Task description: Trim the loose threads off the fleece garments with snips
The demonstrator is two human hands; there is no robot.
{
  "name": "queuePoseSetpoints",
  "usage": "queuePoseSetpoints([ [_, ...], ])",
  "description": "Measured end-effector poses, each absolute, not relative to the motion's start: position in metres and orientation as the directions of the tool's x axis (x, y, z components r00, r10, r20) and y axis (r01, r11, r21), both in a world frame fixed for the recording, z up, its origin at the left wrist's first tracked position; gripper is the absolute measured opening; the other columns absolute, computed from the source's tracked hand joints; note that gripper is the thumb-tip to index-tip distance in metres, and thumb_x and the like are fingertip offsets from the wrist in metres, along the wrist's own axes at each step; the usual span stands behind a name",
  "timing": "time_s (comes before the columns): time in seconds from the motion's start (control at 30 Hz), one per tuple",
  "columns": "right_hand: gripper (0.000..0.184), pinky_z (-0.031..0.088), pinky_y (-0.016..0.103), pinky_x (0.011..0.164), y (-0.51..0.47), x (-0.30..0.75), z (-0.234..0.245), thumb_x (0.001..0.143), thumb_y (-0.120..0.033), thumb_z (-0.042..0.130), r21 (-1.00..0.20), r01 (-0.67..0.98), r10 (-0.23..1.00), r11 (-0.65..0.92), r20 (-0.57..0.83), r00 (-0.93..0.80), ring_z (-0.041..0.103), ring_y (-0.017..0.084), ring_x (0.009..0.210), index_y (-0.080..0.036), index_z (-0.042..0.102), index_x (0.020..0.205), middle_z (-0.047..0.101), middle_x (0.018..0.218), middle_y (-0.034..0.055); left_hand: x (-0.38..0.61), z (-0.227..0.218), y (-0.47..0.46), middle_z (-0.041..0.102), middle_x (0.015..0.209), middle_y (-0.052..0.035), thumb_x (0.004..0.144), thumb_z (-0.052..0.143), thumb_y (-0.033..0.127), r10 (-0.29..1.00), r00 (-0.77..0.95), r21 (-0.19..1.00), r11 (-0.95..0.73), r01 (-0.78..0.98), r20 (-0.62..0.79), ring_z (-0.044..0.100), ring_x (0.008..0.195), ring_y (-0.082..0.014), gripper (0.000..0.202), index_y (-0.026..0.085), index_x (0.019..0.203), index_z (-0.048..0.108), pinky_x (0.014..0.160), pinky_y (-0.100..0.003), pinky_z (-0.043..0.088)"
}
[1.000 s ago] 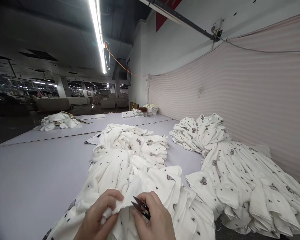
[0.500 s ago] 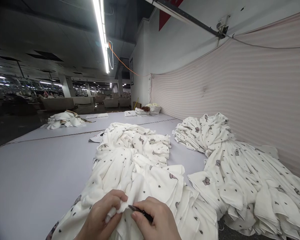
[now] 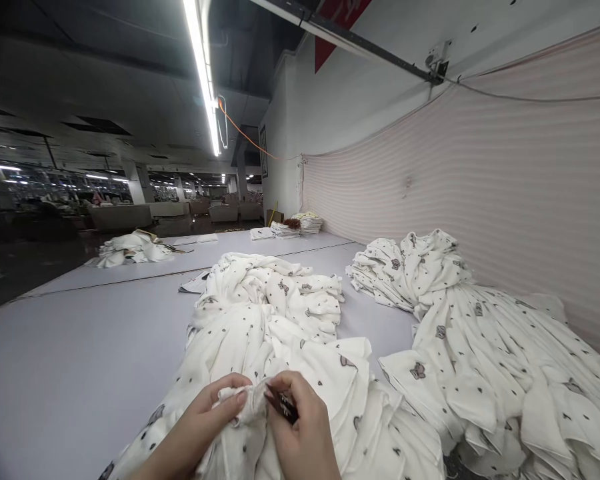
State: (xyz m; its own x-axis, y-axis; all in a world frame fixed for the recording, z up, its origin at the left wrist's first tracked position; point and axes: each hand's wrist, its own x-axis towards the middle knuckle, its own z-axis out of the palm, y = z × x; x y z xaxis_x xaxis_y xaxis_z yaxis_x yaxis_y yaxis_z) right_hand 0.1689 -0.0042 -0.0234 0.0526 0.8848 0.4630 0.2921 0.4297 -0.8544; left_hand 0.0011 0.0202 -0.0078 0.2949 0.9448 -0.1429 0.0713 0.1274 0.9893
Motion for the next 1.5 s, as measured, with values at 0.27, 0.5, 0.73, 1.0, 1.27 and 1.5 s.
queuePoseSetpoints([
  [0.27,0.02,0.041,0.021,0.058,-0.002,0.163,-0.038,0.093,-0.036,0.044,-0.824,0.323,0.867,0.466,0.498,0.019,0.053,0.013,0.06,-0.023,0.055,0.082,0.058,0.067,-0.0025,0.005,-0.004,0.014,0.058,0.086,0.0005,0.076,0.061,0.048,0.941,0.338,0.99,-0.051,0.129,0.005,0.052,0.079,-0.0187,0.029,0.023,0.091,0.06,0.072,-0.027,0.039],
  [0.5,0.023,0.038,0.021,0.053,-0.002,0.162,-0.027,0.093,-0.042,0.042,-0.872,0.308,0.896,0.38,0.43,0.112,0.048,0.013,0.054,-0.022,0.049,0.081,0.05,0.061,-0.0044,0.015,0.003,0.01,0.055,0.077,0.0013,0.077,0.058,0.046,0.953,0.298,0.952,-0.144,0.269,0.06,0.048,0.074,-0.0178,0.025,0.021,0.079,0.057,0.071,-0.026,0.039],
  [0.73,0.022,0.047,0.023,0.07,-0.014,0.177,-0.034,0.083,-0.04,0.059,-0.856,0.331,0.895,0.398,0.442,0.066,0.063,0.018,0.079,-0.026,0.068,0.098,0.065,0.084,0.002,0.013,-0.01,0.012,0.05,0.072,0.0039,0.075,0.062,0.053,0.958,0.285,0.999,-0.008,-0.039,0.018,0.046,0.064,-0.0137,0.034,0.022,0.081,0.053,0.06,-0.022,0.036],
  [1.0,0.026,0.046,0.024,0.065,-0.01,0.169,-0.029,0.087,-0.04,0.054,-0.853,0.343,0.911,0.393,0.412,-0.019,0.063,0.018,0.073,-0.024,0.073,0.094,0.066,0.078,0.0038,0.018,-0.01,0.007,0.054,0.077,0.0029,0.076,0.063,0.048,0.955,0.283,0.996,-0.083,-0.022,0.086,0.05,0.076,-0.017,0.026,0.023,0.082,0.058,0.074,-0.026,0.038],
  [1.27,0.028,0.045,0.024,0.061,-0.011,0.176,-0.026,0.082,-0.044,0.061,-0.916,0.28,0.954,0.287,0.3,0.003,0.06,0.019,0.067,-0.021,0.072,0.071,0.063,0.067,0.0025,0.015,-0.014,0.009,0.054,0.08,0.0025,0.077,0.063,0.048,0.945,0.319,0.997,-0.077,0.019,0.067,0.049,0.075,-0.0161,0.027,0.022,0.085,0.059,0.072,-0.027,0.039],
  [1.5,0.027,0.047,0.026,0.066,-0.011,0.176,-0.032,0.081,-0.045,0.061,-0.917,0.229,0.939,0.326,0.343,0.036,0.064,0.02,0.072,-0.023,0.075,0.08,0.069,0.074,0.004,0.014,-0.017,0.012,0.054,0.082,0.0004,0.078,0.06,0.05,0.928,0.365,0.996,-0.086,0.032,0.069,0.05,0.08,-0.019,0.029,0.021,0.085,0.058,0.073,-0.029,0.039],
])
